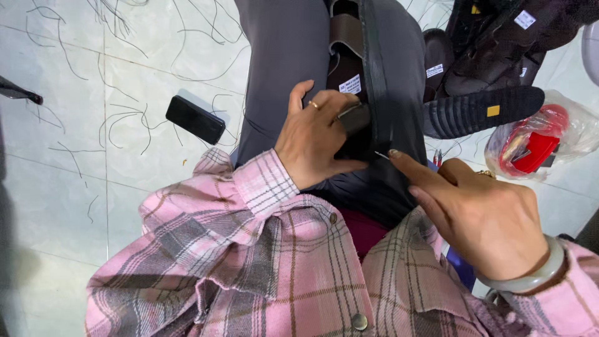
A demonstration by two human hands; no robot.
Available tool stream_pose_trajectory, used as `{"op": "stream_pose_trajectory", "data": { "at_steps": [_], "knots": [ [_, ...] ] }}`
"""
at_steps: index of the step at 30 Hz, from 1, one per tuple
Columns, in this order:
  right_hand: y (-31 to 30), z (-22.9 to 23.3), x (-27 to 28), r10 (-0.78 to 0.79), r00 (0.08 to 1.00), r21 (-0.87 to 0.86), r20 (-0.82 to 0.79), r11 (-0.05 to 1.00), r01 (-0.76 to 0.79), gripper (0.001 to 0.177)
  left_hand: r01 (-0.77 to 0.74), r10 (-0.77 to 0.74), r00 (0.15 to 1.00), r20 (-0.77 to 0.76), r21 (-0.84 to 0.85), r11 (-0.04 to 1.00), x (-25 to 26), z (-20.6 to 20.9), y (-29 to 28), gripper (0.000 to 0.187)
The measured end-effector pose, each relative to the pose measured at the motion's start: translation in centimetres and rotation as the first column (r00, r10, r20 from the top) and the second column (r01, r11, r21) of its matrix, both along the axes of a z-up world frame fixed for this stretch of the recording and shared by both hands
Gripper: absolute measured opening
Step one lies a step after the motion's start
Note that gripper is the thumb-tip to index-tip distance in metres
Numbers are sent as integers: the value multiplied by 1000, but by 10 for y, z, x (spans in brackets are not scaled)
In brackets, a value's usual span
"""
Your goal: The person sews the leather upper of a brown sandal by hand using a needle and thread, pulling the thread through the material to secure it.
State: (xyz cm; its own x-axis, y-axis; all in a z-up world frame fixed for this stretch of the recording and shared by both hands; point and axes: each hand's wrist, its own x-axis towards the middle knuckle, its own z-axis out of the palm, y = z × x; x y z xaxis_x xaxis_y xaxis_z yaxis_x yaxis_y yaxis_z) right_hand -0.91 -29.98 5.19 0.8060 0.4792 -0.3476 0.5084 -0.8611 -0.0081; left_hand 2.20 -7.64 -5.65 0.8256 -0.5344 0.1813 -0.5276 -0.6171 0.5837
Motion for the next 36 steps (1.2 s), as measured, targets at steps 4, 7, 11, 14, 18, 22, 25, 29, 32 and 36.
{"op": "stream_pose_trajectory", "data": {
  "at_steps": [4,7,11,14,18,22,25,29,32,36],
  "knots": [
    [-1,-10,-6,-34,999,-50,-33,998,33,47,23,-24,1000,18,19,1000,-1,-5,0,52],
    [0,-13,-7,-70,996,-62,-61,996,66,48,16,-14,1000,20,-130,991,-2,-8,2,60],
    [0,-16,-6,0,999,57,41,998,-2,40,-10,14,1000,24,-136,991,-5,-8,2,58],
    [-2,-22,-7,34,993,84,110,996,-44,37,-9,10,1000,12,-62,998,-2,-6,3,60],
    [1,-23,-10,13,986,71,168,997,-25,37,31,-31,999,-19,22,999,-1,-2,3,59],
    [4,-24,-11,20,963,80,268,996,-43,34,21,-21,1000,1,-8,1000,-2,-2,3,59],
    [4,-24,-12,16,965,78,261,996,-38,36,14,-14,1000,7,-11,1000,-2,-2,3,60],
    [5,-23,-12,10,960,53,278,998,-26,45,19,-19,1000,-12,-10,1000,-1,-1,2,60],
    [6,-17,-11,33,963,16,269,999,-39,51,27,-27,1000,-11,8,1000,-1,-1,1,57],
    [8,-16,-10,105,962,-122,252,990,-77,58,65,-65,998,5,53,996,4,2,-2,58]
  ]
}}
